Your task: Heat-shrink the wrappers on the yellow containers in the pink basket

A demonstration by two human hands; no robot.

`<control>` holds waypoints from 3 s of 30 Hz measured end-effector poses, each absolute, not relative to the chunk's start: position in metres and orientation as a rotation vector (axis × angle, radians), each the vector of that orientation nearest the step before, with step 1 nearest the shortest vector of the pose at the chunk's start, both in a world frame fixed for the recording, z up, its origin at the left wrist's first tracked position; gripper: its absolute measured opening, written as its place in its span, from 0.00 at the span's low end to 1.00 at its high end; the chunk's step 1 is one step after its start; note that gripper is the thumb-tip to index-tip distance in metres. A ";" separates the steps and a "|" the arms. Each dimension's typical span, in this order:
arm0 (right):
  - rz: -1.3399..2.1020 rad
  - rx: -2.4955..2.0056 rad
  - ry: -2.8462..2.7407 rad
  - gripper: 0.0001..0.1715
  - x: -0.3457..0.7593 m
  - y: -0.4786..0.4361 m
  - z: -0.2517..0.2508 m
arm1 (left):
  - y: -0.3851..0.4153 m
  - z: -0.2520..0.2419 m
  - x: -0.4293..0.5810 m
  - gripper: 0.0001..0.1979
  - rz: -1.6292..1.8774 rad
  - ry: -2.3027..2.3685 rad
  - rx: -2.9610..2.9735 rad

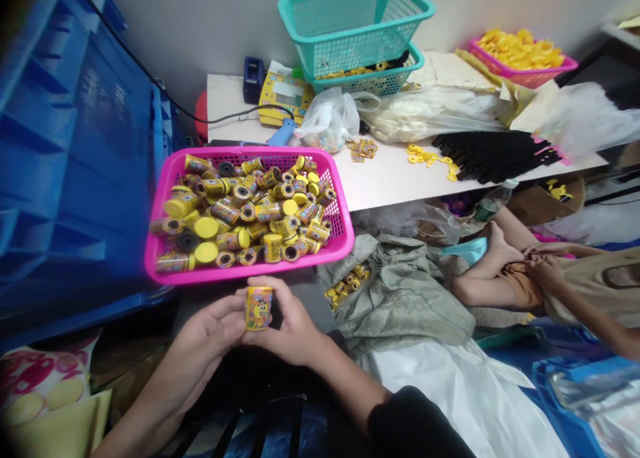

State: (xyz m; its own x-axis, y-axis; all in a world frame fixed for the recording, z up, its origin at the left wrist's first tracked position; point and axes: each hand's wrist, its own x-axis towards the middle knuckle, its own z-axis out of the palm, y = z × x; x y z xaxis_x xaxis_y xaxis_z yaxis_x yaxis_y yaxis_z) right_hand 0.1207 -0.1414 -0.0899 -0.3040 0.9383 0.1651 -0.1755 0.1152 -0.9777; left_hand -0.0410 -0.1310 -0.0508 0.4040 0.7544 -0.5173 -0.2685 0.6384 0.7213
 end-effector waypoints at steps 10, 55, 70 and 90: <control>0.638 -0.828 -1.875 0.37 0.136 -0.119 -0.071 | -0.127 -0.069 -0.040 0.30 0.762 1.007 0.660; 0.693 -1.645 -0.584 0.44 0.293 -0.145 -0.097 | -0.079 -0.185 -0.057 0.17 0.499 0.770 0.424; 0.940 -1.732 -0.213 0.20 0.284 -0.154 -0.228 | -0.089 -0.186 -0.052 0.16 0.477 0.887 0.620; 1.364 -1.454 -1.184 0.30 0.213 -0.164 -0.051 | -0.087 -0.183 -0.056 0.16 0.490 0.811 0.658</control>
State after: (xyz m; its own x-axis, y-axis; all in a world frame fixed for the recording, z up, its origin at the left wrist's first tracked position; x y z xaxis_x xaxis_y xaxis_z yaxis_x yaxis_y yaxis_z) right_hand 0.2134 -0.1644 -0.0511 -0.0195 0.9693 -0.2452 0.1066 -0.2418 -0.9645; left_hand -0.0559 -0.0867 -0.1828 0.5984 0.6272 -0.4985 -0.1500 0.6989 0.6993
